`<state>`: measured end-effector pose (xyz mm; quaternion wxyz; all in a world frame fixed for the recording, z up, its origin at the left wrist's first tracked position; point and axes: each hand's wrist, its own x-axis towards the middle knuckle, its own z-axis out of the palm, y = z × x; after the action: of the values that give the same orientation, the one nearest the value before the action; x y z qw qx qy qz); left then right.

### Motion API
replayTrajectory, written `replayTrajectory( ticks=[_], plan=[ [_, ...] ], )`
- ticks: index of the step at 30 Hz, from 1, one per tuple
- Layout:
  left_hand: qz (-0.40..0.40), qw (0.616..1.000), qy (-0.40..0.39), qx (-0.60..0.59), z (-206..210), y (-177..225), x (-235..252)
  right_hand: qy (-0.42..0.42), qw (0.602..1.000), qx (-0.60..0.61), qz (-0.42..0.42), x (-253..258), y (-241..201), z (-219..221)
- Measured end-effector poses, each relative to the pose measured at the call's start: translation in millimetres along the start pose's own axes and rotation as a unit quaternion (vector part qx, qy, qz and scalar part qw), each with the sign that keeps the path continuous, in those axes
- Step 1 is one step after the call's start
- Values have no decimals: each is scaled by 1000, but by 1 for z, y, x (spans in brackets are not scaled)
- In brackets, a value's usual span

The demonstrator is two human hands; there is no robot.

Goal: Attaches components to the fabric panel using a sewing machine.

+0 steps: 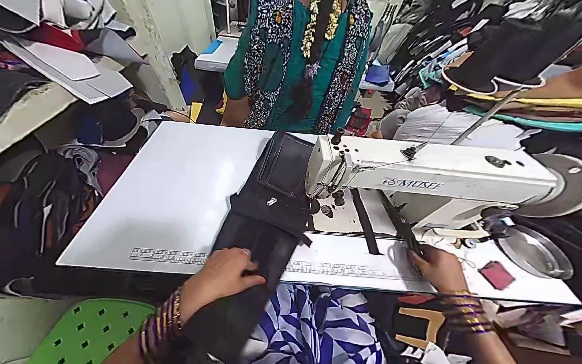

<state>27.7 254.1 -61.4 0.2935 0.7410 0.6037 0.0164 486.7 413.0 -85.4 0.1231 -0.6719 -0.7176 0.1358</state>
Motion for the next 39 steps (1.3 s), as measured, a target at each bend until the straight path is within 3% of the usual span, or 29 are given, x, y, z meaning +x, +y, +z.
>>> replayTrajectory(
  ticks=[1, 2, 4, 6, 8, 10, 13, 15, 18, 20, 21, 23, 25, 28, 31, 33, 35, 36, 38, 39],
  plan=[
    [38, 999, 9, -20, -1, 7, 7, -13, 999, -42, 11, 10, -13, 1],
    [59, 994, 78, -45, -1, 8, 18, -28, 996, -80, 30, 17, -26, 1],
    [35, 948, 300, -98, -5, -5, 60, -32, 992, -119, 31, 20, -51, 2],
    [-28, 897, 419, -138, -17, -31, 116, 16, 995, -77, -59, 1, -78, 17],
    [-86, 895, 399, -178, -30, -48, 161, 58, 976, 31, -208, -41, -124, 43],
    [-86, 874, 385, -282, -47, -54, 187, 10, 944, 132, -302, -98, -184, 76],
    [-25, 752, 437, -492, -97, -60, 198, -154, 927, 54, -339, -129, -238, 116],
    [-12, 702, 468, -538, -133, -51, 167, -168, 923, 5, -347, -97, -253, 131],
    [-9, 712, 474, -518, -139, -34, 95, -231, 895, 13, -381, -17, -274, 127],
    [-11, 734, 465, -494, -120, -35, 63, -257, 885, 119, -371, 31, -287, 116],
    [-16, 738, 460, -493, -106, -39, 53, -232, 883, 241, -330, 42, -290, 114],
    [-33, 724, 456, -517, -68, -45, 43, -182, 839, 488, -157, 46, -292, 110],
    [-55, 709, 466, -527, -26, -47, 40, -183, 811, 553, -44, 46, -281, 105],
    [-64, 746, 471, -467, 21, -53, 44, -161, 874, 452, -78, 40, -264, 120],
    [-157, 862, 424, -228, 29, -54, 42, -126, 967, 183, -123, 33, -263, 120],
    [-224, 887, 387, -114, 27, -51, 42, -132, 981, 51, -129, 26, -267, 114],
    [-234, 872, 401, -158, 25, -51, 43, -118, 980, 55, -152, 15, -262, 116],
    [-228, 850, 409, -241, 24, -51, 40, -96, 976, 111, -160, 5, -255, 121],
    [-176, 766, 417, -457, 25, -42, 34, -55, 938, 323, -116, -20, -242, 128],
    [-146, 727, 410, -531, 31, -30, 32, -39, 893, 442, -69, -35, -242, 128]
  ],
)
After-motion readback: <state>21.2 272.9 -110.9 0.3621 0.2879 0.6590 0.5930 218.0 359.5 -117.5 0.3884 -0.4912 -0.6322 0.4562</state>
